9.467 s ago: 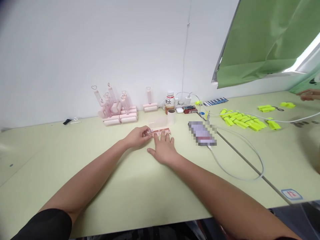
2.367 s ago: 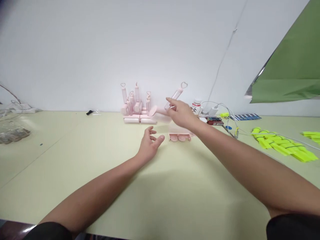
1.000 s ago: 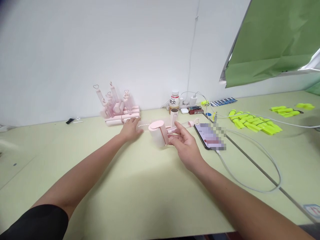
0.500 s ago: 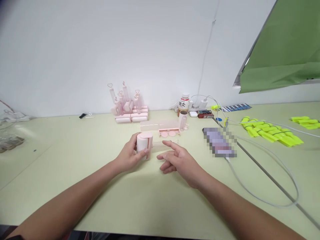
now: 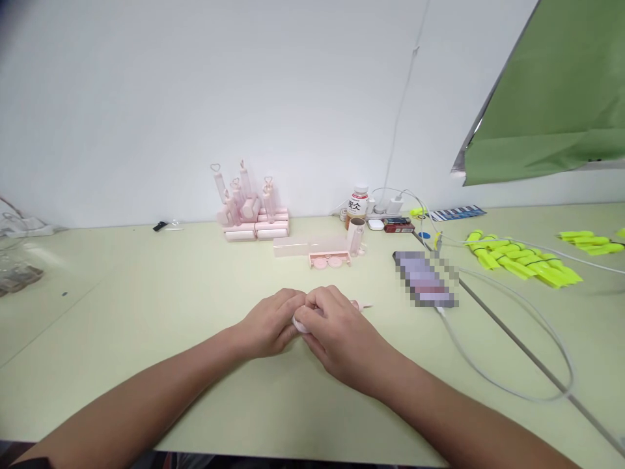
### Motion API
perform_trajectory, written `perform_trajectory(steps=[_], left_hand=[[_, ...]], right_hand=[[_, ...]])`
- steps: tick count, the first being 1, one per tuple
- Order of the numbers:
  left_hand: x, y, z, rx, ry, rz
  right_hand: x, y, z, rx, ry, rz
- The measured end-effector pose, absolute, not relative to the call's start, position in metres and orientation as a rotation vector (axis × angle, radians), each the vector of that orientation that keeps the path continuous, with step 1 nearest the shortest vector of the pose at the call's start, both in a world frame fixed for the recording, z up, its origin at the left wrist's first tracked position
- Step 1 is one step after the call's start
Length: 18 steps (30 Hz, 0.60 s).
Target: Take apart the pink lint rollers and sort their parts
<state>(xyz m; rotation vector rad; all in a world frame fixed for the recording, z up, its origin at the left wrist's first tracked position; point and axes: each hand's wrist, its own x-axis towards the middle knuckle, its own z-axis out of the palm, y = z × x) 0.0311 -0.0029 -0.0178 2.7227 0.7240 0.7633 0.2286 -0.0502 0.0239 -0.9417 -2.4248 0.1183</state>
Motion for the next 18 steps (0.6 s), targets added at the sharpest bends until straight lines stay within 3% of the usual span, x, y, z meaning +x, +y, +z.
perform_trajectory(steps=[18], left_hand=[[0.029, 0.011, -0.036, 2.91, 0.559, 0.641]], right_hand=[[0.228, -0.052, 0.015, -0.991, -2.527, 0.048]])
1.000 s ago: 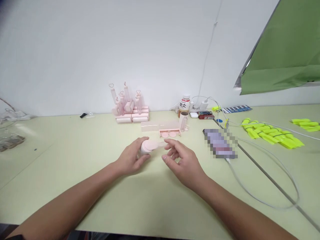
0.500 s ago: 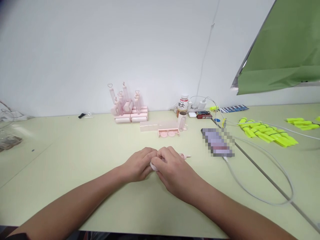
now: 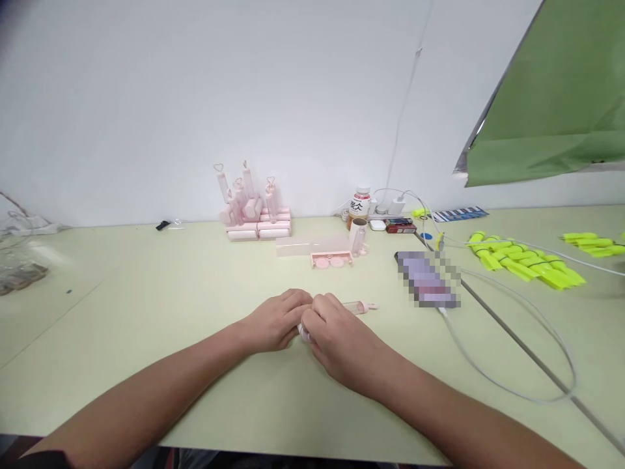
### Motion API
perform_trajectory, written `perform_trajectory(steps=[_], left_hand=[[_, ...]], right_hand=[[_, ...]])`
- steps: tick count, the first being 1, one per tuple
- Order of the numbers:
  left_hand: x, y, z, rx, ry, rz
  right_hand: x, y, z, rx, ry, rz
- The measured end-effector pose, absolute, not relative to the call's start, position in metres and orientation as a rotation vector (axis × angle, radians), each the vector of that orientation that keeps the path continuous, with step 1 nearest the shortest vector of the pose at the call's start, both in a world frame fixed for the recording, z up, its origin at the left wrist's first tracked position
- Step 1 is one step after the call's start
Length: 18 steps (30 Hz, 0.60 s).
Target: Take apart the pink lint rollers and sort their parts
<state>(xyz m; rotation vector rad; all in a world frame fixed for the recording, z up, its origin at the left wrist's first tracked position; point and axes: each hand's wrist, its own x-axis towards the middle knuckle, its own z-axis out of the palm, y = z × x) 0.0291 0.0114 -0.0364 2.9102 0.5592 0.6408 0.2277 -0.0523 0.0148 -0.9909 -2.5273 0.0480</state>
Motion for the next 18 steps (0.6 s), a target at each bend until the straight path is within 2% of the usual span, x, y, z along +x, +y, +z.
perform_trajectory(steps=[12, 18], left_hand=[[0.0278, 0.0121, -0.0358, 2.955, 0.517, 0.633], [0.0268, 0.0106, -0.0378, 2.8, 0.51, 0.79]], right_hand=[[0.232, -0.0535, 0.0131, -0.898, -2.519, 0.053], [0.2353, -0.0487, 0.0182, -0.873, -2.5, 0.107]])
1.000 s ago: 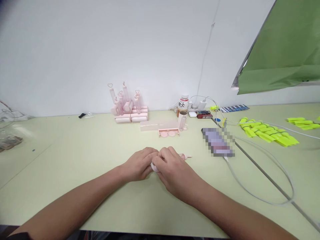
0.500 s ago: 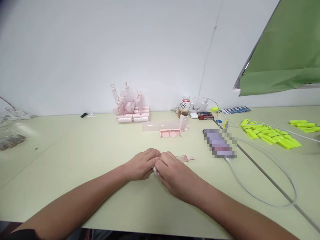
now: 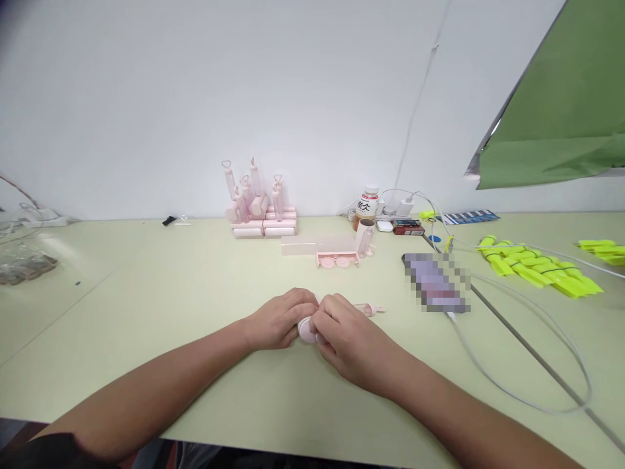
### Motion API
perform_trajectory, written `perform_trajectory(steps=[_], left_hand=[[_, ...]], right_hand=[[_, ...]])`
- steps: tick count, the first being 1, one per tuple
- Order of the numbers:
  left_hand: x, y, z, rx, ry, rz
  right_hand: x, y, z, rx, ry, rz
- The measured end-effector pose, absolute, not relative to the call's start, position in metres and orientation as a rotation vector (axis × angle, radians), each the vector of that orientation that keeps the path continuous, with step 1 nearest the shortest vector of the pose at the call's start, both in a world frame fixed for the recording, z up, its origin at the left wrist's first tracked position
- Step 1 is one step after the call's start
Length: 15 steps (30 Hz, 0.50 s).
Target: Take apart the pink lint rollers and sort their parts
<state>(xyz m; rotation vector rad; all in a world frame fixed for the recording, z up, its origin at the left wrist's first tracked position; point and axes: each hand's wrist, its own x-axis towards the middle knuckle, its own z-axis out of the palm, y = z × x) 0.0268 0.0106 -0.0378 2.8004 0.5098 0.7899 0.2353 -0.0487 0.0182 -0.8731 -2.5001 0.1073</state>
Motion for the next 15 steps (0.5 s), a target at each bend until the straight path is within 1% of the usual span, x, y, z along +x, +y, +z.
perform_trajectory(steps=[3, 8, 12, 15], left_hand=[[0.026, 0.011, -0.039, 2.694, 0.494, 0.876], [0.027, 0.011, -0.036, 2.64, 0.387, 0.898], [0.027, 0.008, -0.03, 2.572, 0.371, 0.859], [0.021, 0.008, -0.029, 2.487, 0.442, 0.878]], right_hand=[[0.235, -0.047, 0.02, -0.889, -2.48, 0.16], [0.234, -0.049, 0.021, -0.861, -2.464, 0.195], [0.238, -0.046, 0.02, -0.845, -2.479, 0.135], [0.242, -0.042, 0.018, -0.819, -2.471, 0.069]])
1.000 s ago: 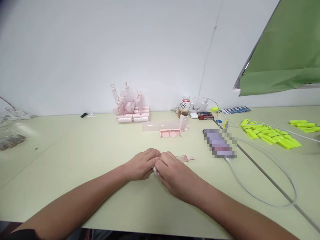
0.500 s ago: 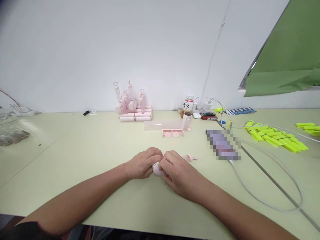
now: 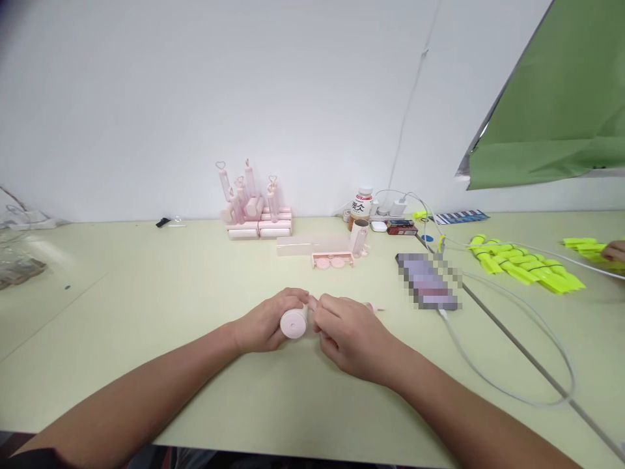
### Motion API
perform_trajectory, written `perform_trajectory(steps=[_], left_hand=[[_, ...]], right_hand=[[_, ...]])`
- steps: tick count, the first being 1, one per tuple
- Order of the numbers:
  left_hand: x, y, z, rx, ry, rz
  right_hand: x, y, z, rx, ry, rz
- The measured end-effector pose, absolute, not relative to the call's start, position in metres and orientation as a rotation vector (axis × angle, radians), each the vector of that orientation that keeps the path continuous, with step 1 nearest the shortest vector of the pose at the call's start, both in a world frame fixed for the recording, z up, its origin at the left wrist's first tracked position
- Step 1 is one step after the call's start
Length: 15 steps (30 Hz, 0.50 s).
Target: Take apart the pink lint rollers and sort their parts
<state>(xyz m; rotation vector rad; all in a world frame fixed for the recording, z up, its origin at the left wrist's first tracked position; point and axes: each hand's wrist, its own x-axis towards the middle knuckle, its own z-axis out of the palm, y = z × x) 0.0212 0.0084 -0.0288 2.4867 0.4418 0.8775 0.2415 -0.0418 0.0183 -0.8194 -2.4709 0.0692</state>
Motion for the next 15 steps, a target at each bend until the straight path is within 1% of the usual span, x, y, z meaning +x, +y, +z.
perform_trajectory(steps=[6, 10, 15], left_hand=[[0.01, 0.014, -0.025, 2.26, 0.792, 0.991], [0.009, 0.015, -0.022, 2.281, 0.897, 0.997], [0.007, 0.017, -0.022, 2.463, 0.868, 0.976]], right_hand=[[0.232, -0.038, -0.001, -0.946, -2.593, 0.06], [0.223, -0.039, -0.016, -0.978, -2.685, 0.085], [0.226, -0.04, -0.009, -1.083, -2.379, 0.353]])
